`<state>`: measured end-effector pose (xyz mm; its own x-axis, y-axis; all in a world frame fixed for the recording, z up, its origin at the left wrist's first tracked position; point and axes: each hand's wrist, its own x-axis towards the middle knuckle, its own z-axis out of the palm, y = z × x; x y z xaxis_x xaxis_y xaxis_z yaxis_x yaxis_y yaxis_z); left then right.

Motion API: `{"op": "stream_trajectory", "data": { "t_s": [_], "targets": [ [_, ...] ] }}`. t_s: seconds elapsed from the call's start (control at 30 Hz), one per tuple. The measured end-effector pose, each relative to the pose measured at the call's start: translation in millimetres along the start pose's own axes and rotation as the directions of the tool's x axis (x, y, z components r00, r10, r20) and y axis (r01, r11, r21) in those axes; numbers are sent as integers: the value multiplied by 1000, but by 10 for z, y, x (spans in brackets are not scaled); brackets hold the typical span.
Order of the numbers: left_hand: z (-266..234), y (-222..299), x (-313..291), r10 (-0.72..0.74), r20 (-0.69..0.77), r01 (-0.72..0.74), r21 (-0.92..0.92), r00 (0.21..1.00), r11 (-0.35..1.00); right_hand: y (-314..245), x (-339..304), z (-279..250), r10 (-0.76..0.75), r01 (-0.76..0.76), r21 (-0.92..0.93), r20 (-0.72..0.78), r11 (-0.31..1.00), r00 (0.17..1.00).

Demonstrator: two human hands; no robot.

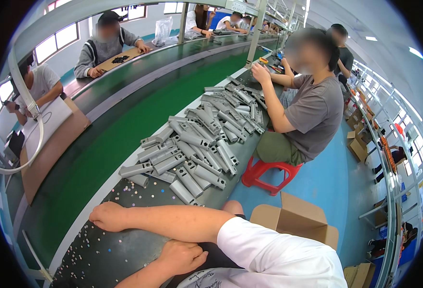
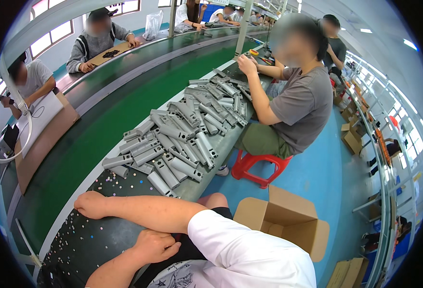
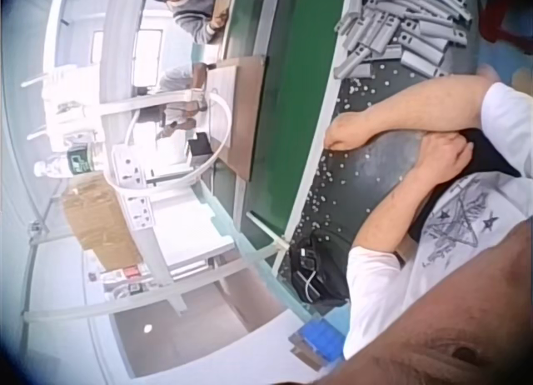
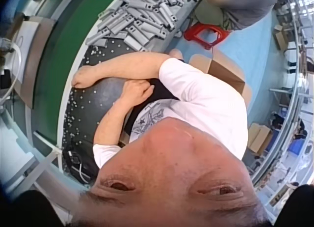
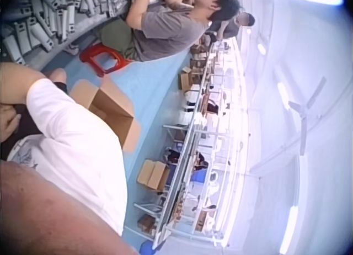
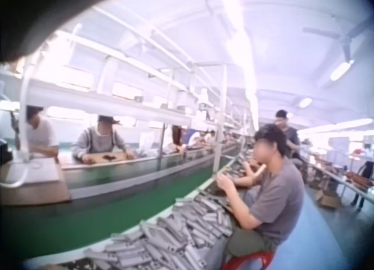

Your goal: Assembling the outer casing and internal components of small handheld fans at a factory production line.

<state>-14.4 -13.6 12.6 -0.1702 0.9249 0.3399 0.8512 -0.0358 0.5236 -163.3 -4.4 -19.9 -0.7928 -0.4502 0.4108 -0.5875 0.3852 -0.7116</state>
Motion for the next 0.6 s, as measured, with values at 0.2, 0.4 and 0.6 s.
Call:
{"op": "stream_trajectory", "data": {
  "t_s": [0.2,0.4,0.6],
  "targets": [
    [-2,4,-8,-10,12,10,6,1000,1000,-6,6,-4,-3,3,4,11,1000,1000],
    [14,-20,-19,4,0,-4,10,1000,1000,4,17,6,-4,4,-9,33,1000,999],
    [53,-27,-1,19,-22,-20,-21,1000,1000,40,5,40,-17,17,-11,-15,1000,1000]
  ]
}}
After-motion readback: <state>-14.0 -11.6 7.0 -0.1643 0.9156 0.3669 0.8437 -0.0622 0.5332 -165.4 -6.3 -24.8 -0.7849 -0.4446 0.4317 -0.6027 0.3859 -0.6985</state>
